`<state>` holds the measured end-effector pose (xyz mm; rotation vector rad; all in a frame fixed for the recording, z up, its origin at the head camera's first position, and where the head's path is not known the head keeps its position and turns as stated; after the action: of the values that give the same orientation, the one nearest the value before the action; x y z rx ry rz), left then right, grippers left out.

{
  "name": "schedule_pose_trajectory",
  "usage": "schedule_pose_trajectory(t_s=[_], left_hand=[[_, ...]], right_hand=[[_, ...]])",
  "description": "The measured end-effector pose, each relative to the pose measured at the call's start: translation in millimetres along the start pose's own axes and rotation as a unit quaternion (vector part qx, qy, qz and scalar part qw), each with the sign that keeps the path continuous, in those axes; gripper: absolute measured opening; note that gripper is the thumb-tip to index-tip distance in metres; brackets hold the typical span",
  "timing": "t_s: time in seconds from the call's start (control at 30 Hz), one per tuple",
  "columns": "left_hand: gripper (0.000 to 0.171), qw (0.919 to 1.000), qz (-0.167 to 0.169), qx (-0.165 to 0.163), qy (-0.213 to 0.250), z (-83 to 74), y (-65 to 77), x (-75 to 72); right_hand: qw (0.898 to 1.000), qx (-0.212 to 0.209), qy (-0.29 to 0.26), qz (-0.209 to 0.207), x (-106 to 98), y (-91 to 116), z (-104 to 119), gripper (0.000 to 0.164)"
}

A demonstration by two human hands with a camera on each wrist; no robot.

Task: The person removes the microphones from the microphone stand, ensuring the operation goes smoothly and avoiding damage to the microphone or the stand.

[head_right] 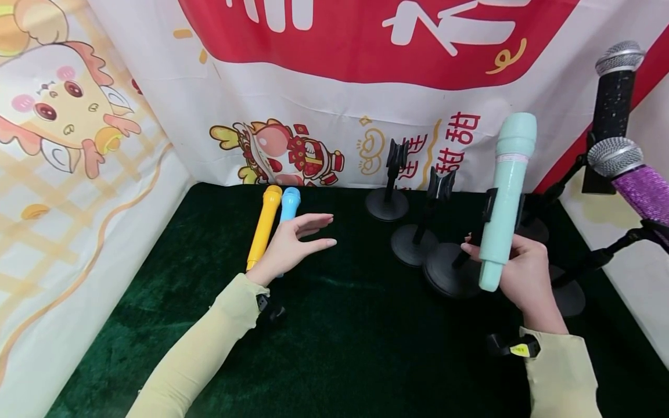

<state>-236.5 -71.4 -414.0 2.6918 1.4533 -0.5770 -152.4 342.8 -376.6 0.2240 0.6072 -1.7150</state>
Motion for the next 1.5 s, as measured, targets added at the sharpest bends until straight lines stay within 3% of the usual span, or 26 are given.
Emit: schedule_pose_trajectory(t_s=[0.17,0.47,0.73,0.9,1.13,1.33,1.5], left_hand=[[0.054,1.0000,-0.001,0.000,-0.010,0.9,-1.0,0.1],[0.051,0.9997,-0.005,-0.019,-0.012,-1.7,-2.2,0.2],[0.050,0.9997,-0.005,-0.024,-0.005,-29.7,3.5,2.5],[0.049,0.9999,-0.014,-0.006,-0.002,-33.9,1.8,2.1],[0.044,0.9991,-0.032,0.027,0.011,-28.2,-8.5,-0.4],[0.042,0.9958,-0.046,0.073,0.030,-40.5,-12.6,-3.0],[0.043,0.9935,-0.058,0.087,0.046,-48.6,-15.9,-3.7]], right_hand=[[0.999,-0.040,0.009,0.022,12,5,10,0.012],[0.993,-0.069,-0.010,0.096,55,7,29,0.016],[0.987,-0.078,-0.031,0.134,94,10,69,0.013],[0.980,-0.080,-0.066,0.170,121,4,77,0.018],[0.973,-0.067,-0.091,0.199,153,-13,76,0.024],[0.971,-0.058,-0.113,0.201,180,-32,52,0.028],[0.972,-0.077,-0.117,0.190,191,-37,45,0.024]])
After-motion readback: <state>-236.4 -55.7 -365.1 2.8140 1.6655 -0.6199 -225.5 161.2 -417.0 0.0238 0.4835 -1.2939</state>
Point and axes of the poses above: each hand's wrist, its own y-axis away from the middle knuckle, its own x-axis out of the palm, z = x × y, the point moved 3 cm from there along -y, towards the middle knuckle, and after that the axes turned 11 degrees about z, right-handed, at the moved point
